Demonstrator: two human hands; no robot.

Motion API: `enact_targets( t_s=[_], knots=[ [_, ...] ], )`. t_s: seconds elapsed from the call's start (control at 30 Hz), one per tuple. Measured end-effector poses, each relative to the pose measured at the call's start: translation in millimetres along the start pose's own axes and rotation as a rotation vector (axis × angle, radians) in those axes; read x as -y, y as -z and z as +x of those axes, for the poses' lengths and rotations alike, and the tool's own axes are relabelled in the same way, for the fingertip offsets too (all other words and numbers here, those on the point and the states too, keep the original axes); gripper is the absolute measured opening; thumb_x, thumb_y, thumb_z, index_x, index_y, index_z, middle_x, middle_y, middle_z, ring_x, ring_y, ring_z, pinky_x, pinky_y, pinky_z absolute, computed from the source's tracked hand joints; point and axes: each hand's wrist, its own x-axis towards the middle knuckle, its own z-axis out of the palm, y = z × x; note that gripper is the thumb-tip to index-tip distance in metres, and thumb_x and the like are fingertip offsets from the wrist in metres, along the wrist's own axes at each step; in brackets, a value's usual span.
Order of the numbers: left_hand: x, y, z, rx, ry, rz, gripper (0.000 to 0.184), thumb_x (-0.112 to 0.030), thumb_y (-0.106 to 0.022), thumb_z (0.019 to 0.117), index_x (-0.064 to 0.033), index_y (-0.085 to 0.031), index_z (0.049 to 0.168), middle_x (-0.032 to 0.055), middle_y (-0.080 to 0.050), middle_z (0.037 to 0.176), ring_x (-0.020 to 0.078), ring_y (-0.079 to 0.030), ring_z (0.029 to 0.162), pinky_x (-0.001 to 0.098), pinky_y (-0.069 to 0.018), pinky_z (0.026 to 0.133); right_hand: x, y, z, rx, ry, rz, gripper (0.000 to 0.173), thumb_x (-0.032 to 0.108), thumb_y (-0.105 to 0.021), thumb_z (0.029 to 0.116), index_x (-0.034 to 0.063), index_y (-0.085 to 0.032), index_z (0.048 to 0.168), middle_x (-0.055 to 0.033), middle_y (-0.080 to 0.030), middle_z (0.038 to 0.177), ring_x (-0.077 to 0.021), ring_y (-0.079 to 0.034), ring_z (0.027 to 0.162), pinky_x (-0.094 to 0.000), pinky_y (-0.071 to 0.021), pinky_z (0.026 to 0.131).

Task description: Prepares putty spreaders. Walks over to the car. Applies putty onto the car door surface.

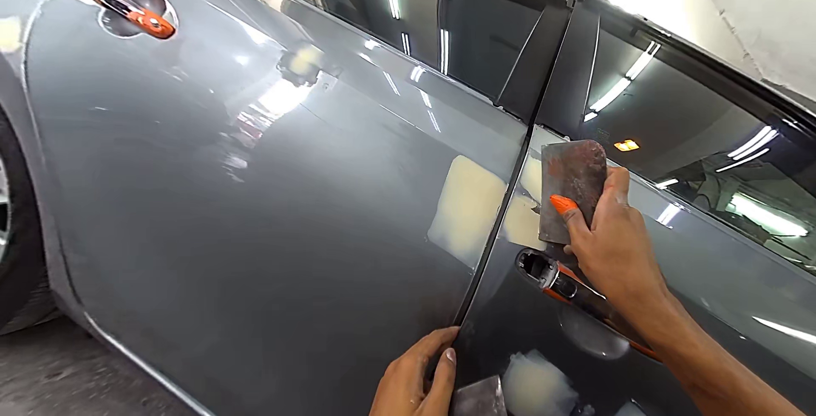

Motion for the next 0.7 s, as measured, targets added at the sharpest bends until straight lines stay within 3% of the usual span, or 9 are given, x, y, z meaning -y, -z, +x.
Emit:
enact_targets(
  t_s=[0.2,0.37,0.53,0.7],
  knots=[
    [1,-1,0,-0.008,0.003,0.005,0.039,-0.017,-0.044,0.1009,-0.0072,-0.068,0.129,0.0075,-0.071,0.124,0.0132,-0.068,0.113,0.0351,-0.0544,0.096,17,-7,5,-0.029,0.088,-0.029,0.049,0.032,-0.058,0.1048,0.0051,-0.035,0.139,-0.0105,-0.056,0.070,-0.0303,-0.063,0.058,-0.0469,-0.0498,0.049],
    [1,2,1,0.011,-0.004,0.007,0.039,-0.019,-0.043,0.1022,-0.0059,-0.067,0.130,0.0095,-0.070,0.126,0.0161,-0.068,0.114,0.0393,-0.0542,0.096,5,4,-3,-0.026,0.127,-0.118,0.048,0.032,-0.061,0.1033,0.0051,-0.038,0.136,-0.0090,-0.057,0.069,-0.0289,-0.062,0.056,-0.0475,-0.0508,0.049],
    [2,0,1,-0.008,0.001,0.008,0.040,-0.018,-0.043,0.1001,-0.0076,-0.068,0.129,0.0076,-0.071,0.125,0.0133,-0.068,0.113,0.0353,-0.0551,0.094,18,5,5,0.003,0.124,-0.127,0.044,0.023,-0.060,0.1032,0.0046,-0.037,0.136,-0.0121,-0.057,0.070,-0.0328,-0.064,0.059,-0.0493,-0.0500,0.049],
    [-4,1,-1,0.000,0.013,0.022,0.040,-0.020,-0.044,0.1010,-0.0067,-0.067,0.131,0.0094,-0.070,0.128,0.0167,-0.066,0.118,0.0397,-0.0519,0.101,2,4,-1,0.000,0.113,-0.062,0.050,0.033,-0.059,0.1038,0.0051,-0.036,0.138,-0.0093,-0.057,0.069,-0.0280,-0.063,0.055,-0.0473,-0.0521,0.048]
  ],
)
